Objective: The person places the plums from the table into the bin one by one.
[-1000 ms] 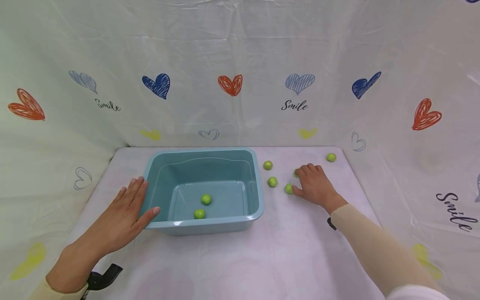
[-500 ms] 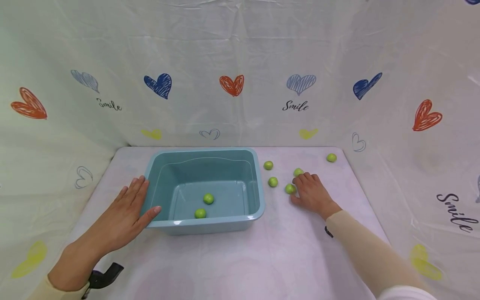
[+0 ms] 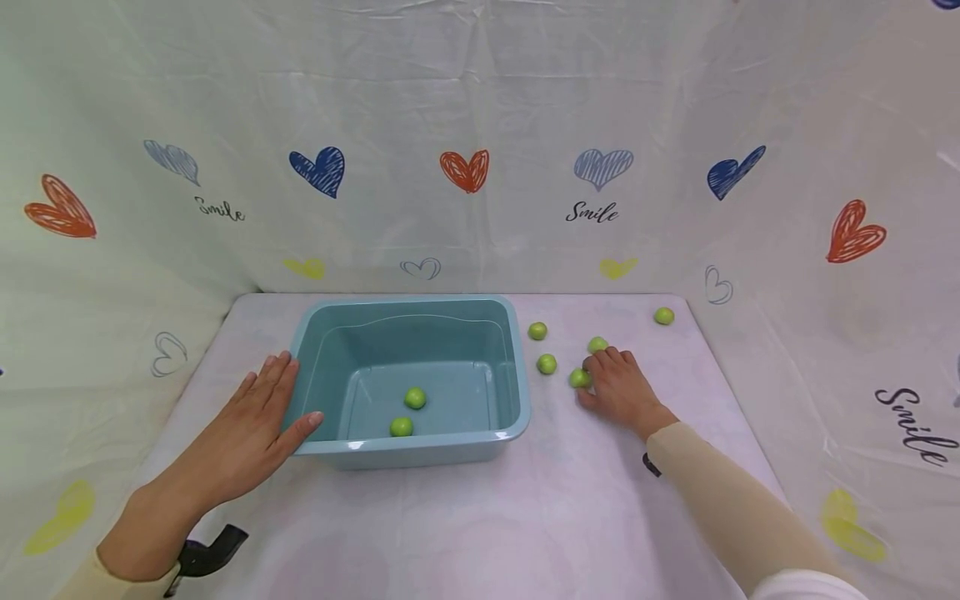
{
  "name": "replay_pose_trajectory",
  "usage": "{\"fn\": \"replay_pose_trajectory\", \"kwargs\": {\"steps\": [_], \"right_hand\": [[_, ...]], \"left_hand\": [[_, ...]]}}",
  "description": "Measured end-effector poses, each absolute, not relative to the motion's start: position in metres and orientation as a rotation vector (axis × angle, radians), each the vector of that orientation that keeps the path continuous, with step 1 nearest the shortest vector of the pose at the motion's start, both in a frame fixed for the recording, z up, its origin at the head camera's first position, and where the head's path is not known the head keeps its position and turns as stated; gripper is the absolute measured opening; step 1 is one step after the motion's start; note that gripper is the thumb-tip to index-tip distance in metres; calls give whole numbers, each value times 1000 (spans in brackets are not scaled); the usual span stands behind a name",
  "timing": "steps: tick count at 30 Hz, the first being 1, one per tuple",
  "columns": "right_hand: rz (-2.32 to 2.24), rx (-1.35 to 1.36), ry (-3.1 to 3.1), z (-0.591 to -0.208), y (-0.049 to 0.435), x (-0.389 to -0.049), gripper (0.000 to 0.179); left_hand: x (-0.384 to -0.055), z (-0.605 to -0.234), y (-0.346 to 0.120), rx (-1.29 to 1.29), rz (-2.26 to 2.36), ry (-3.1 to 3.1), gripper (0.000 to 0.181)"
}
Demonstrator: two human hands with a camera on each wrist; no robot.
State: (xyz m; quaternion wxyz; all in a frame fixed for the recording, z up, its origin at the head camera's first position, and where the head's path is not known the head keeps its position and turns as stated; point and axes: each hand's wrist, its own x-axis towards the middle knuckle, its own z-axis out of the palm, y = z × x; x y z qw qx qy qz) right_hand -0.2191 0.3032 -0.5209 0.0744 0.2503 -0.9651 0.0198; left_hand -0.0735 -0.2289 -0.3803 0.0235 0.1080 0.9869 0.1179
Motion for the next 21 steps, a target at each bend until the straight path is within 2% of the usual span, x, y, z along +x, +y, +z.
{"fn": "replay_pose_trajectory", "kwargs": {"steps": [13,21], "right_hand": [[40,715,-2920,-520,301,-220,44],[43,715,-2885,-508,305,-225,40]], "left_hand": [[-74,-379,-229,345,386,3052,94],[-74,-379,-230,348,392,3051,93]]}}
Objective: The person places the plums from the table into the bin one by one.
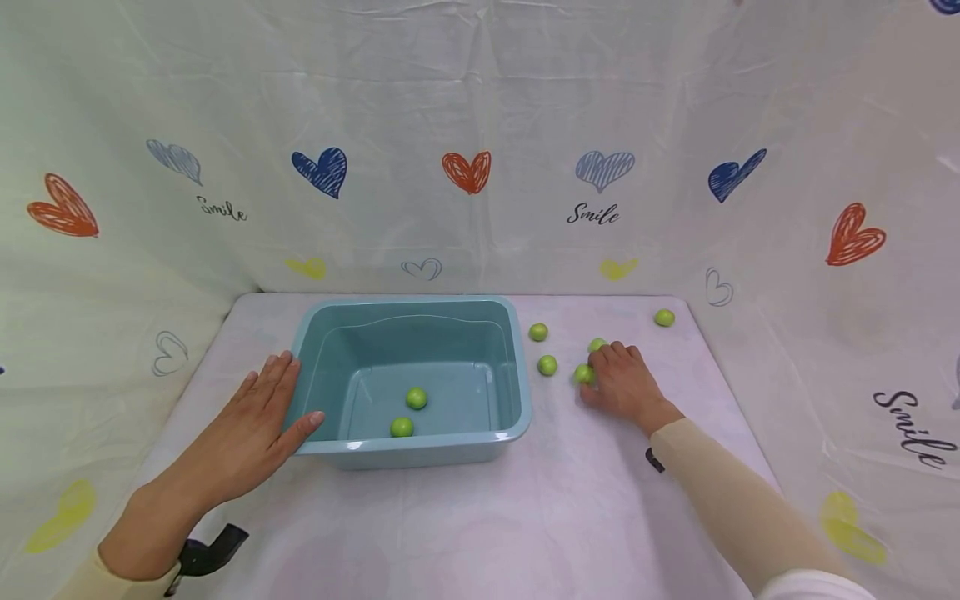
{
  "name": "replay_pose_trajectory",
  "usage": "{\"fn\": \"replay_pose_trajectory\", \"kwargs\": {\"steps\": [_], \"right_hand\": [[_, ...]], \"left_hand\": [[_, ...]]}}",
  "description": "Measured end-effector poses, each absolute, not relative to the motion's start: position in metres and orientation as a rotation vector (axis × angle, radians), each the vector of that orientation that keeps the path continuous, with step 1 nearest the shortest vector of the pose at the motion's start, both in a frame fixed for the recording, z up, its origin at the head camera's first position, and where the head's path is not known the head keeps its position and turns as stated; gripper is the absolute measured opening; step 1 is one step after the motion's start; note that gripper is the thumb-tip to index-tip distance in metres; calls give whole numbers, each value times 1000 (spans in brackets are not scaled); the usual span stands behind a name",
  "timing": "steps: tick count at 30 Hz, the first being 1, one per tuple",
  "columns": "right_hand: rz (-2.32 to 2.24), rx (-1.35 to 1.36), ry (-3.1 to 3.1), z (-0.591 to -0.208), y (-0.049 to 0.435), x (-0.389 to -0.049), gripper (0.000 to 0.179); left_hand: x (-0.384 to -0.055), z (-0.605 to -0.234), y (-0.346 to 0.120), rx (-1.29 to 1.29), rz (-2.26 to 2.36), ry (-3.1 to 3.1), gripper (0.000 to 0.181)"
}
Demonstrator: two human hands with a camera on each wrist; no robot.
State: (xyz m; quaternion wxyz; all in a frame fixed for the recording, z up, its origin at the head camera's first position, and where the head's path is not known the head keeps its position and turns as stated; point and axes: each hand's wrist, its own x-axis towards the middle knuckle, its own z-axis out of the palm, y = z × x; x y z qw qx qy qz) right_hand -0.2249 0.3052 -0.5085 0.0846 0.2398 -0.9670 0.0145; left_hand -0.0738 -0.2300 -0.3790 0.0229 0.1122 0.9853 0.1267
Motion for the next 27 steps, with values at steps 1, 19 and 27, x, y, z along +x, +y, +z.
{"fn": "replay_pose_trajectory", "kwargs": {"steps": [1,19,27], "right_hand": [[48,722,-2870,-506,306,-226,39],[-17,869,-2700,-419,293,-228,33],[7,961,-2636,-382,257,-233,33]], "left_hand": [[-74,-379,-230,350,392,3051,93],[-75,-376,-229,352,302,3046,92],[-74,-376,-229,349,329,3042,92]]}}
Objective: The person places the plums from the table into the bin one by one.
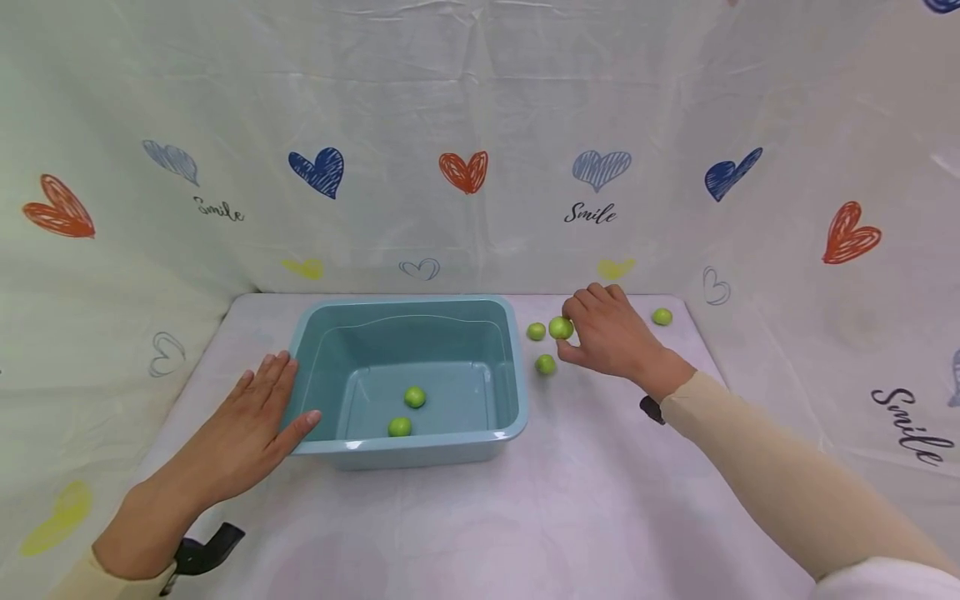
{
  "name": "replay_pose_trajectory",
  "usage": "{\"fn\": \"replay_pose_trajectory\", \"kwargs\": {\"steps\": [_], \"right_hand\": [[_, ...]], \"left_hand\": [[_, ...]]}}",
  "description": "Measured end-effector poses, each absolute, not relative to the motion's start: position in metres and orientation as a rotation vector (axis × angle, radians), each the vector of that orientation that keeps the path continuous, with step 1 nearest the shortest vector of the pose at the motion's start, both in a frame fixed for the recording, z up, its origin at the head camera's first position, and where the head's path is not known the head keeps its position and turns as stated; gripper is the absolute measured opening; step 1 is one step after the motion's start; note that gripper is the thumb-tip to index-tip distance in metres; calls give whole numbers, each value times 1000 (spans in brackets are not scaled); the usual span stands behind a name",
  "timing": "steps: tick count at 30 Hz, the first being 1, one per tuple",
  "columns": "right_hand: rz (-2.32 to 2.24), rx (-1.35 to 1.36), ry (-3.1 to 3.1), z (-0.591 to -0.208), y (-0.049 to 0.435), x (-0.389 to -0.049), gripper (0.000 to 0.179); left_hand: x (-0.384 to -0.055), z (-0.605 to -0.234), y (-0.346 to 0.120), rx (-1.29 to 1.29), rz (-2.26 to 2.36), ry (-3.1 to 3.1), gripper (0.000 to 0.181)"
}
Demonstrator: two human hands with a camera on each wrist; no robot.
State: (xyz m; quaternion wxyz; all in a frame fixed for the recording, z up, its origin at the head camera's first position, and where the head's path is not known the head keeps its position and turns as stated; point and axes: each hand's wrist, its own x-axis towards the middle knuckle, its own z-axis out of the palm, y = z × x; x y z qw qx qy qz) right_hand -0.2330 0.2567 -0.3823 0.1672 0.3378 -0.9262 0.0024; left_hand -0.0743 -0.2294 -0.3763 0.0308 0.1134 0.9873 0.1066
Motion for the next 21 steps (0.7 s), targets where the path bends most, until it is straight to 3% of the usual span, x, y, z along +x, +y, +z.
{"fn": "replay_pose_trajectory", "kwargs": {"steps": [10,21], "right_hand": [[151,1157,-2533,-347,193,-229,28],[189,1427,-2445,-365,133,-211,28]], "left_hand": [[-75,-376,-230,361,357,3036,92],[-74,-378,-230,355,367,3036,92]]}}
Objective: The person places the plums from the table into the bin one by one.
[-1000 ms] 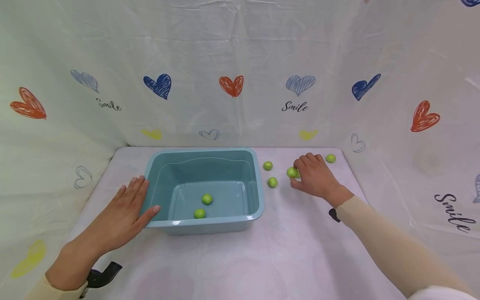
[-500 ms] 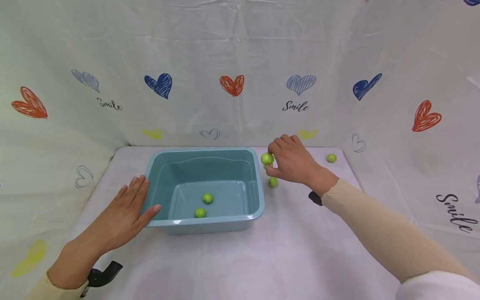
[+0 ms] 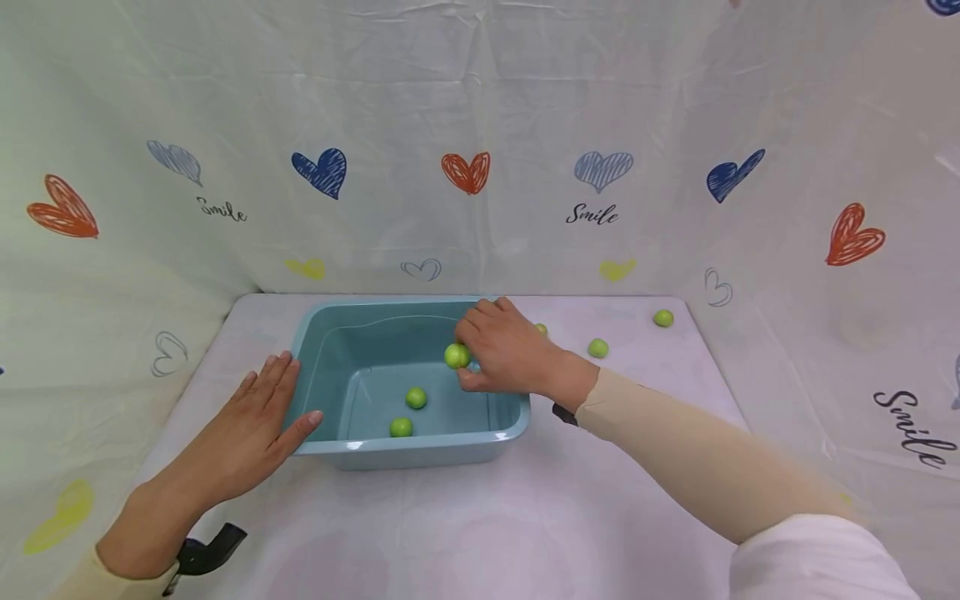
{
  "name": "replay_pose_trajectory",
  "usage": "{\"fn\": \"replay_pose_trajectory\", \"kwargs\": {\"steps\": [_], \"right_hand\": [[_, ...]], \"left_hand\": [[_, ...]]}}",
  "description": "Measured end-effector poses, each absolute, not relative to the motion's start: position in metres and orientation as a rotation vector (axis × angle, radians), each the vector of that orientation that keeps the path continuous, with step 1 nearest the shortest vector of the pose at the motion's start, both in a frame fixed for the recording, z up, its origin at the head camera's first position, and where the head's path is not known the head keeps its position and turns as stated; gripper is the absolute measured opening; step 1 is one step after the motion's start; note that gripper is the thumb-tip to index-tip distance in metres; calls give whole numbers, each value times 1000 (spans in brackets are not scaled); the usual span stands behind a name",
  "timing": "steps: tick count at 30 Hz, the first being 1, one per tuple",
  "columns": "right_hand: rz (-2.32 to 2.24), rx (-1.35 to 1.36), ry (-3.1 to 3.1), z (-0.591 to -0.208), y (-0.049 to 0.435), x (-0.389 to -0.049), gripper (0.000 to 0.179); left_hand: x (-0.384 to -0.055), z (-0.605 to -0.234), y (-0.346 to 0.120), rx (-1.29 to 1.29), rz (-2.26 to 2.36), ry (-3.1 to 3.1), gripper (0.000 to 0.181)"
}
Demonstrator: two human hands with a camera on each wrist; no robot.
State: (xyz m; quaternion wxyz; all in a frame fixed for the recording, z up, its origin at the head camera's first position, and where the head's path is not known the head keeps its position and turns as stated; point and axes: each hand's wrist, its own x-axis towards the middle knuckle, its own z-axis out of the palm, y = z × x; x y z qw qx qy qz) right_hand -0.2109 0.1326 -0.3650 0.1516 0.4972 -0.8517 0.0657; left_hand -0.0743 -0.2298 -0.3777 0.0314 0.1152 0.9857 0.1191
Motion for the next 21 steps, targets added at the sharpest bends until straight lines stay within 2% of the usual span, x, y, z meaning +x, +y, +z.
{"fn": "replay_pose_trajectory", "kwargs": {"steps": [8,21], "right_hand": [[169,1487,-2441,-384,114,-207,27],[126,1457,-2469,-397,111,-208,26]], "left_hand": [[-74,-379,-230,355,382,3033,92],[-75,-380,-230,342,361,3045,93]]}}
